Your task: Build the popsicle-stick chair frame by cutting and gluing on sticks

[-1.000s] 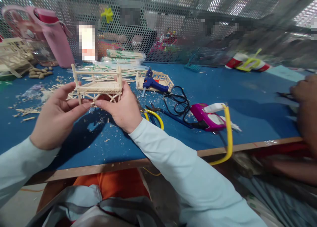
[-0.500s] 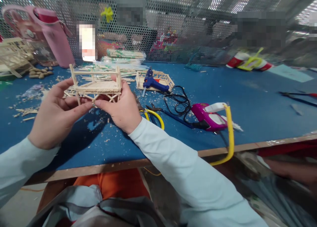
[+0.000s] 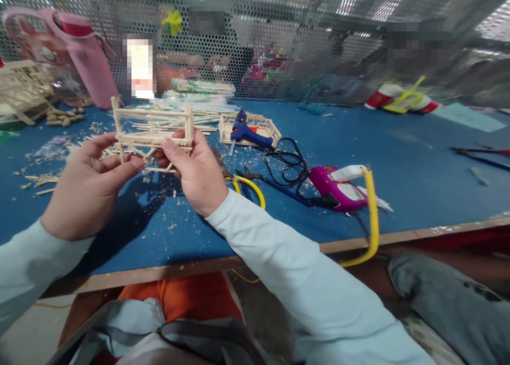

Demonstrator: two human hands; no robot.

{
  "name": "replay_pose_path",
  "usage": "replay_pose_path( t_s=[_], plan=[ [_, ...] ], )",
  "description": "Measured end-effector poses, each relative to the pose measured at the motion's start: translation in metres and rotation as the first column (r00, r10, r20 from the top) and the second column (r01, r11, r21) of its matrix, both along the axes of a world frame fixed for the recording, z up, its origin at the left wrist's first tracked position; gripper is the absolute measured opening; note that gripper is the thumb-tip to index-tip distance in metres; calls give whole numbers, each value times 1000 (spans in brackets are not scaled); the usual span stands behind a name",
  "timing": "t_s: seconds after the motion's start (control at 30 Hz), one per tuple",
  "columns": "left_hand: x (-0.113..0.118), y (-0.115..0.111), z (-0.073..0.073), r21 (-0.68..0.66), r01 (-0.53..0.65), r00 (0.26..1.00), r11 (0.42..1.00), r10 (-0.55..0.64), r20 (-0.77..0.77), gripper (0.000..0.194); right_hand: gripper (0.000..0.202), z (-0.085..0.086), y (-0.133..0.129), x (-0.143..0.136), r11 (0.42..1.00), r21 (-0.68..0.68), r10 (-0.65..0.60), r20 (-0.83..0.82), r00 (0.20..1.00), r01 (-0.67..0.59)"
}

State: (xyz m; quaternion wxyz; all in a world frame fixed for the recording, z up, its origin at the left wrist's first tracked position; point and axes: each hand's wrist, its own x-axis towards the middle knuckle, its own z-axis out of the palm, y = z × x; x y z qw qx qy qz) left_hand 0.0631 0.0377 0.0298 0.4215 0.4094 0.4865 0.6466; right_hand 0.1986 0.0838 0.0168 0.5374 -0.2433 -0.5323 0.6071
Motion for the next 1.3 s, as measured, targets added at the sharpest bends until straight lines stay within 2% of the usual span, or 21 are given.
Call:
replay_pose_path(
  t_s=[0.2,0.27,0.3,0.37,0.43,0.53,0.6,0.67,0.73,0.83,0.9,1.0,1.3],
  plan=[
    [6,1,-1,10,-3,994,1000,2,110,49,40,3,-1,0,998,-60,-10,-17,1000,9],
    [7,2,-2,35,-6,995,999,2,104,49,43,7,0,4,996,-60,-58,40,998,61],
    [8,3,-2,44,-9,995,999,5,98,48,45,8,0,6,991,-53,-123,57,991,126],
    [10,4,-2,60,-18,997,998,14,72,45,50,11,-1,13,950,-56,-305,32,952,306],
    [13,6,-3,75,-26,999,997,23,36,41,50,11,-7,19,878,-137,-467,-42,883,458],
    [18,7,-3,81,-28,1000,996,28,2,37,42,6,-26,22,785,-355,-567,-81,820,507],
    [21,4,-3,80,-32,999,996,30,26,38,37,1,-42,20,760,-495,-536,-111,837,421],
    [21,-3,-4,74,-45,998,996,41,53,40,34,-2,-57,16,764,-584,-444,-169,880,273],
    [19,-13,-5,61,-56,997,997,52,61,44,31,-5,-66,11,782,-606,-328,-205,922,143],
    [16,-29,-8,36,-38,997,999,36,64,48,29,-6,-71,6,819,-573,-176,-188,966,37],
    [15,-36,-11,43,-35,997,998,32,67,47,30,-7,-71,2,838,-546,-117,-171,978,5],
    [17,-41,-15,81,-56,997,995,51,64,43,29,-10,-71,-3,857,-516,-113,-169,979,10],
    [15,-40,-18,114,-66,995,991,58,75,37,24,-17,-66,-7,849,-527,-75,-160,984,-21]
  ],
)
